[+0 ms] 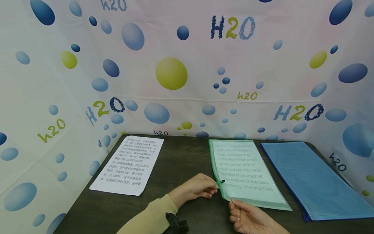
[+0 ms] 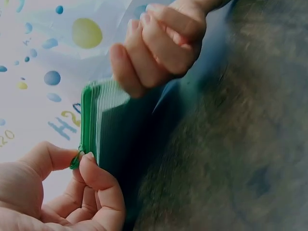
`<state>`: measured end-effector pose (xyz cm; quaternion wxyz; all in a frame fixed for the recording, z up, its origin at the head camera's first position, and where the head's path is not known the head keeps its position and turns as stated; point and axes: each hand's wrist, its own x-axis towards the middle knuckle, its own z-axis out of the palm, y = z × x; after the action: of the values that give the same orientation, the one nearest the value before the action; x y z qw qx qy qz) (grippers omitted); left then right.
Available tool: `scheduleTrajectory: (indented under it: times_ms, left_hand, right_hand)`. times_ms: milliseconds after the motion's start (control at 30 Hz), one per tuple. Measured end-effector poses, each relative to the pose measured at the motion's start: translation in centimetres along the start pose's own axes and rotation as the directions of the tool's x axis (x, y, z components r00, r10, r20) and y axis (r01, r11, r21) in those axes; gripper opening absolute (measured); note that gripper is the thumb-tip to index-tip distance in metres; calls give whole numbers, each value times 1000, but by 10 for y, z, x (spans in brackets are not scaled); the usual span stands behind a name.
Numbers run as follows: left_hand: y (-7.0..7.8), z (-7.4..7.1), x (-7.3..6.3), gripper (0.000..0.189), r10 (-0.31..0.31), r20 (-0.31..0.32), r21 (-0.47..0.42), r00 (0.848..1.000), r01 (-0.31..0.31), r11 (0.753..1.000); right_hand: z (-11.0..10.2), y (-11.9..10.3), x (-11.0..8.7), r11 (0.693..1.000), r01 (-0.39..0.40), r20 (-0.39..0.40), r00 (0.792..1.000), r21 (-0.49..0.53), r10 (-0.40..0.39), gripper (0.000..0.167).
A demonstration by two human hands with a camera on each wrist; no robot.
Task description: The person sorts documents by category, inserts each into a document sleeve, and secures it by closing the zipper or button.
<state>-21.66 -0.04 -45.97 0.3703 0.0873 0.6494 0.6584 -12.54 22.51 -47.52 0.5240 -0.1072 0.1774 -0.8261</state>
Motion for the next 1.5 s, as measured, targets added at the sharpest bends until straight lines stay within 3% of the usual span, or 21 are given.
scheduleTrajectory:
  times_ms: [633,833,1500]
  left_hand:
    - [13,-22,43,9,-6,-84,-134,996,-6,991]
    - [19,-27,56,9,-19,-139,-188,990,-8,982]
    - [30,-34,93,8,3,-222,-290,975,-69,955]
  right_hand:
    - [-2,1,2,1000,20,20,1000,-4,-20,34]
    - [-4,1,2,999,16,41,999,-34,-14,35]
    - [-7,3,2,1000,18,49,999,5,-18,37]
